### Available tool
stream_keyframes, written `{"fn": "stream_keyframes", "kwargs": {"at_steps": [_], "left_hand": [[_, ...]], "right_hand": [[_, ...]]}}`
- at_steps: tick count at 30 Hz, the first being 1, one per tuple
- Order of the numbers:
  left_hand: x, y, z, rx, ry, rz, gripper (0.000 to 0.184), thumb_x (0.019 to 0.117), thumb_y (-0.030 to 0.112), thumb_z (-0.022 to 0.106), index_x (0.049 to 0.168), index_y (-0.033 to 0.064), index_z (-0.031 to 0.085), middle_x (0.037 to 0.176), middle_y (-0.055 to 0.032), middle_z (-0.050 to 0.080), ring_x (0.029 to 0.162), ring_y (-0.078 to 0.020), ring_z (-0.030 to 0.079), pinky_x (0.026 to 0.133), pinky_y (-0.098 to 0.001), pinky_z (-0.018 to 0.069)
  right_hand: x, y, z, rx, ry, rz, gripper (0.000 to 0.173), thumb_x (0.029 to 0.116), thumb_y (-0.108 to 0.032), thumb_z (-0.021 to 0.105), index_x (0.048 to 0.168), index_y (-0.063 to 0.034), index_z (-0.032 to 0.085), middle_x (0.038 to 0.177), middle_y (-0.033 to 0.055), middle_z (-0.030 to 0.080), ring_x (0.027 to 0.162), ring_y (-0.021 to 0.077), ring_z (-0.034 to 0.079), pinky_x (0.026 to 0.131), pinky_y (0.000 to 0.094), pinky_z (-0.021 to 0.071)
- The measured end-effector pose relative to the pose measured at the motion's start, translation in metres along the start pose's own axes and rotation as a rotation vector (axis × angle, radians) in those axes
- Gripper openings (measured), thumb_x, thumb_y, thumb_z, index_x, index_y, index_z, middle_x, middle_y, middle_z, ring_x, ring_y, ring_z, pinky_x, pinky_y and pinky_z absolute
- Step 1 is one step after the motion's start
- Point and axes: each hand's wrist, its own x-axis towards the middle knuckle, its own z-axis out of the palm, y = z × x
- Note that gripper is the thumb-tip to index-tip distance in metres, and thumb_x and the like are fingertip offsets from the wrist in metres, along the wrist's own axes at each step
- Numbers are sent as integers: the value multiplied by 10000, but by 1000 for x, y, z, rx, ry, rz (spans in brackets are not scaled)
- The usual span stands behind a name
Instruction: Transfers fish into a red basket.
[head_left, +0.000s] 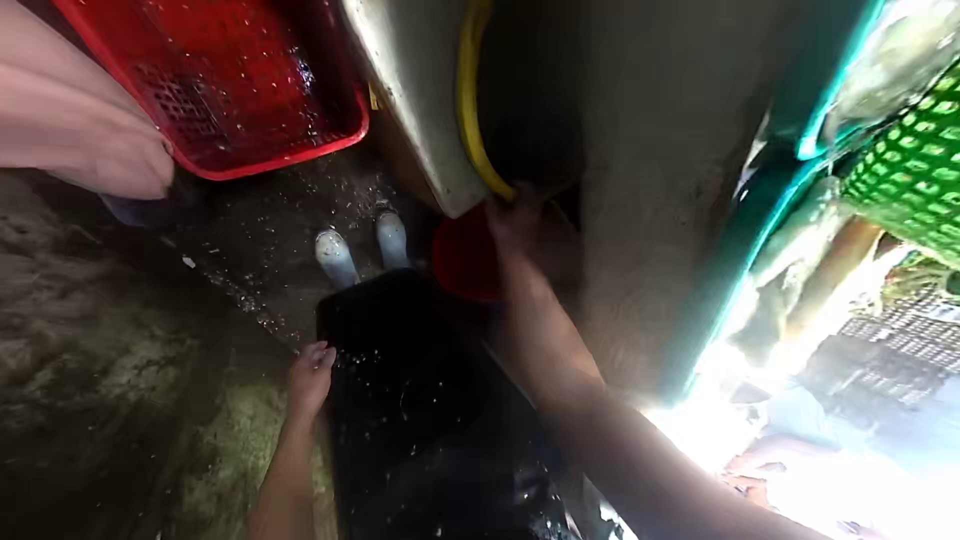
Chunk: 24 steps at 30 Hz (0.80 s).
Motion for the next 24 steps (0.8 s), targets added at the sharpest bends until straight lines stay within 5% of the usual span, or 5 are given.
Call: {"fn": "stream_keyframes", "kwargs": {"at_steps": [5,9,14,20,24], "left_hand": [[3,5,-18,-26,20,-5,425,1051,280,573,1384,16,578,1263,-196,685,1093,-276,702,962,-496,567],[9,13,-26,-17,27,-27,411,1063,286,558,1386,33,575,1282,-175,676,1040,-243,700,898,-454,574],[27,13,-14,5,3,-55,424,1069,302,552,1405,43,559,1314,-172,663,1083,-250,697,926,-462,571],[100,36,37,112,-29,54,449,1052,316,575,1373,3,586,1312,-215,652,1201,-315,647,1043,-525,506],[190,67,127,156,-127,126,551,1038,372,604,1427,-7,513,1309,-251,633,1210,-394,627,1042,-593,493]], "right_hand": [[-64,94,-97,593,58,201,234,1022,-208,515,1233,-110,538,1113,104,649,1003,239,659,853,486,587],[-124,159,-164,438,423,373,235,927,-114,482,1149,-43,509,999,151,617,835,262,641,665,480,571],[-124,211,-194,248,801,575,375,965,-148,573,1280,45,512,1133,248,594,911,358,636,725,540,584],[-98,276,-214,193,748,574,351,975,-151,550,1279,21,510,1130,222,586,915,329,618,731,525,569],[-108,297,-235,298,607,541,274,953,-123,490,1214,-42,517,1078,168,611,903,280,633,700,494,561]]}}
